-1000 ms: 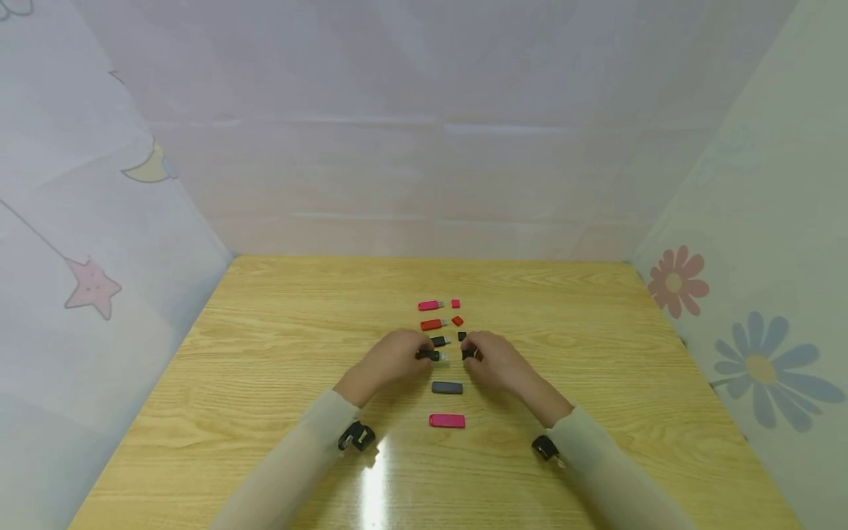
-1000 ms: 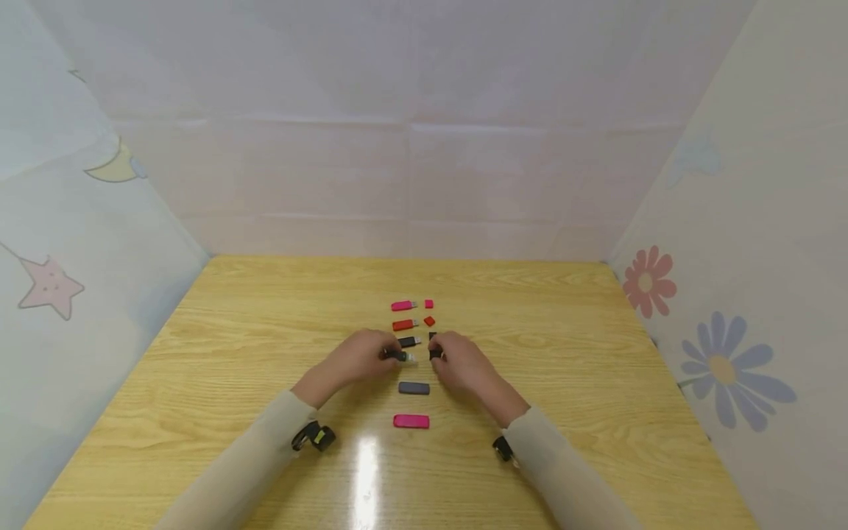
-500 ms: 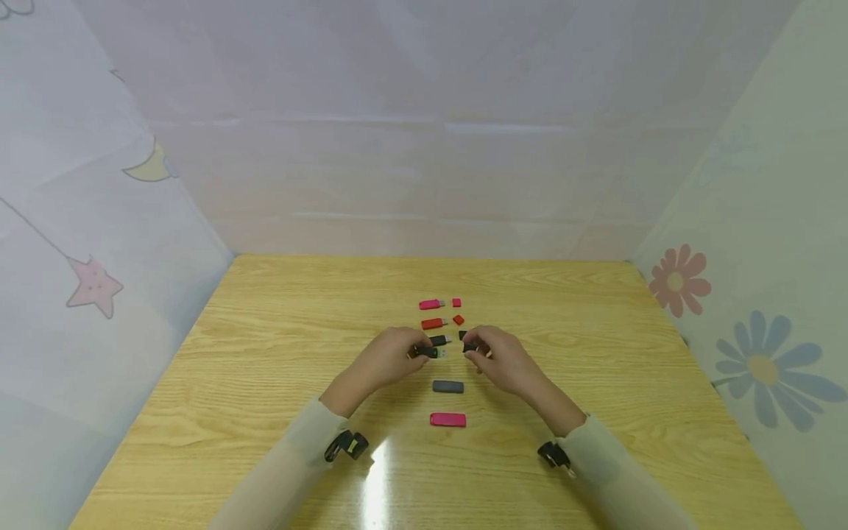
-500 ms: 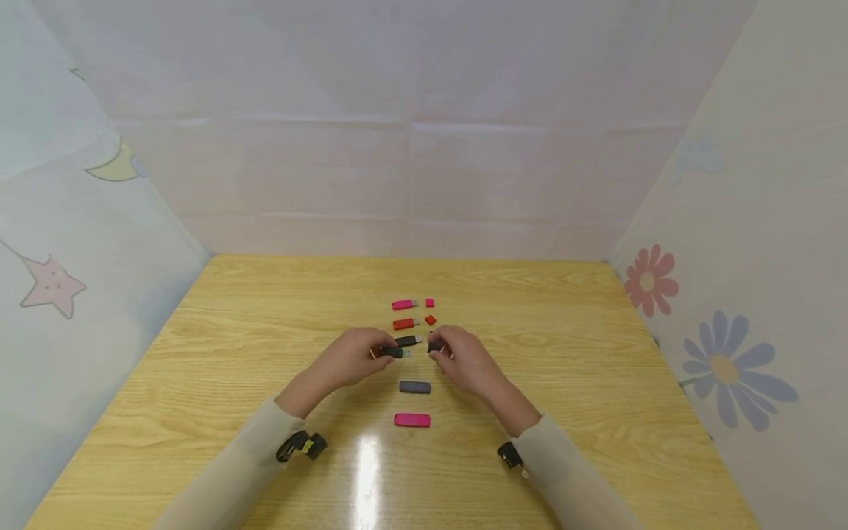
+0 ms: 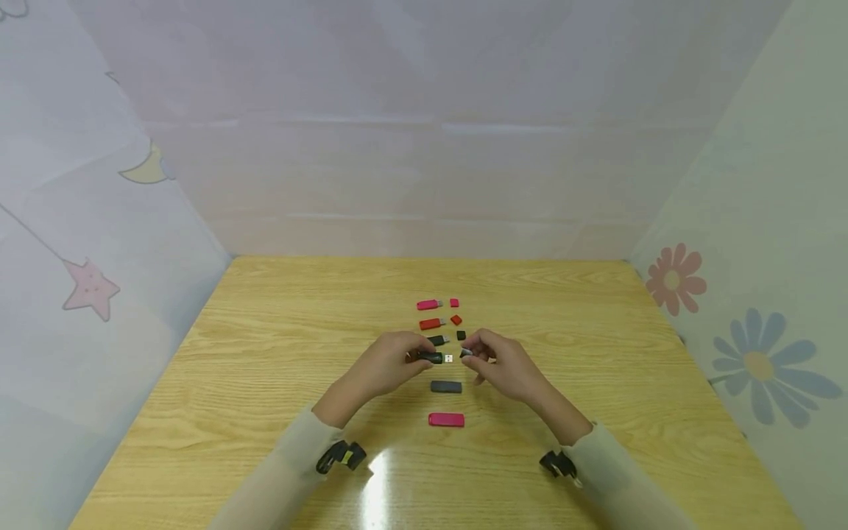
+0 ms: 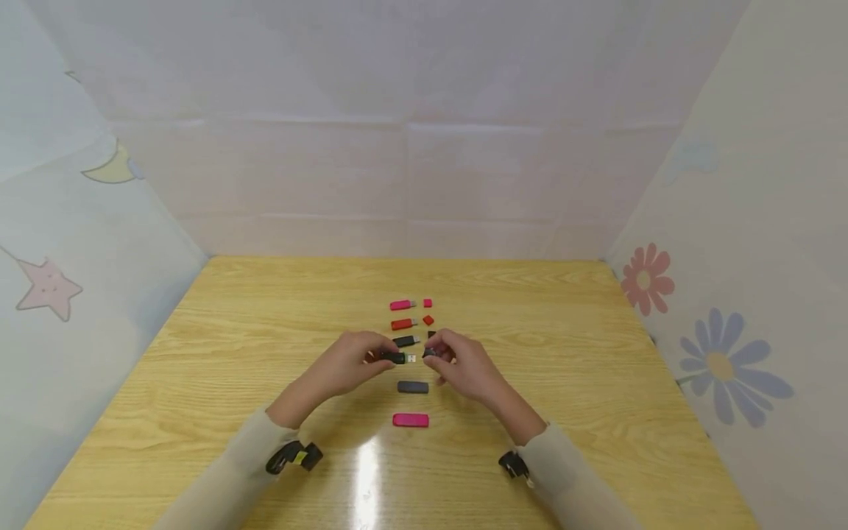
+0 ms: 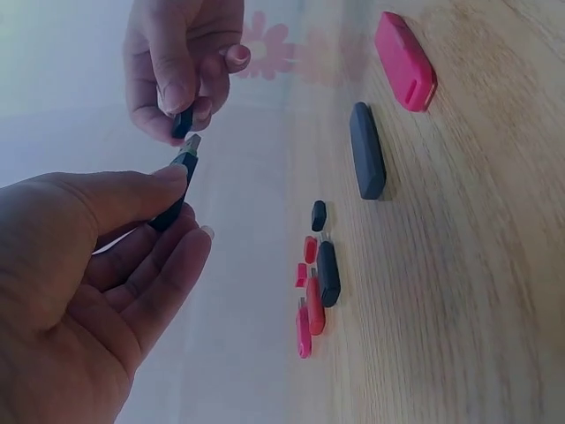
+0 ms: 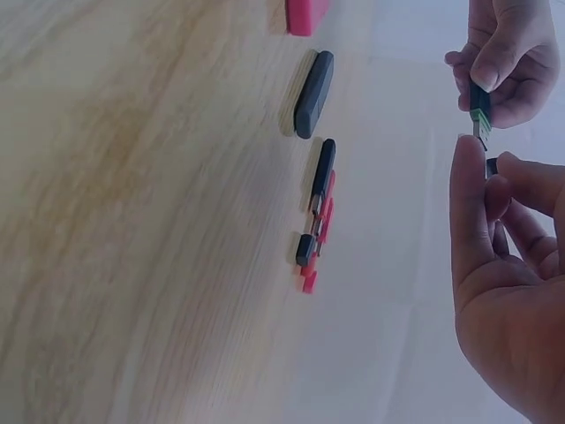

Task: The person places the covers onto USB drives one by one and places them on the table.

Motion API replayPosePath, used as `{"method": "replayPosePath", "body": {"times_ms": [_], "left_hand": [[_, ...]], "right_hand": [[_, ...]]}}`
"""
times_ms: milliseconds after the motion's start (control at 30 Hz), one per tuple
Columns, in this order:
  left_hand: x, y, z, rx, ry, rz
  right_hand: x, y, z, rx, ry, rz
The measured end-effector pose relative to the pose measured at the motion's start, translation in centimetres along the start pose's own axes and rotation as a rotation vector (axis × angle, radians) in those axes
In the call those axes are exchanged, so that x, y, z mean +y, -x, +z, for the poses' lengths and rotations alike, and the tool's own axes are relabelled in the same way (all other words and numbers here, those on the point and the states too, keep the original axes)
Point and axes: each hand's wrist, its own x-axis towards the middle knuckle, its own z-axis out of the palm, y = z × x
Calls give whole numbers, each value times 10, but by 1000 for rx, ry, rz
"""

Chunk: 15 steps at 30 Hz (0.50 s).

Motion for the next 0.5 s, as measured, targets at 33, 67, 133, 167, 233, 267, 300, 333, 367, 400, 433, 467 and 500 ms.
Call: {"method": "replayPosePath", "body": {"times_ms": [33,67,133,167,233,267,300,333,367,400,433,467,500], "left_hand": [[0,1,0,3,7,5],[1,2,-1,8,14,9],[1,3,-1,15,27,23],[1,4,-2,18,34,31],[1,6,-2,23,47,45],[2,7,-3,26,51,52],[2,8,-3,26,56,58],[2,8,-3,28,61,62],[3,9,-3,30,65,67],[3,9,-4,31,70,73],[3,9,-4,32,72,79],[4,10,-4,33,71,85],[4,10,-4,32,71,91]], "right_hand": [[0,1,0,0,-7,-1],[-1,2,0,-1,-12,-5],[-2,4,0,-2,-20,-11],[-2,5,0,-2,-19,-15],[-3,7,1,-2,-19,-22],[-4,8,1,-3,-19,-24],[-4,8,1,-3,-21,-27],[-4,9,2,-2,-21,-29],[-5,10,2,-3,-23,-29],[-5,10,2,-4,-28,-30],[-5,11,2,-6,-34,-29],[-6,11,3,-6,-42,-29],[-6,12,3,-5,-45,-27]]}}
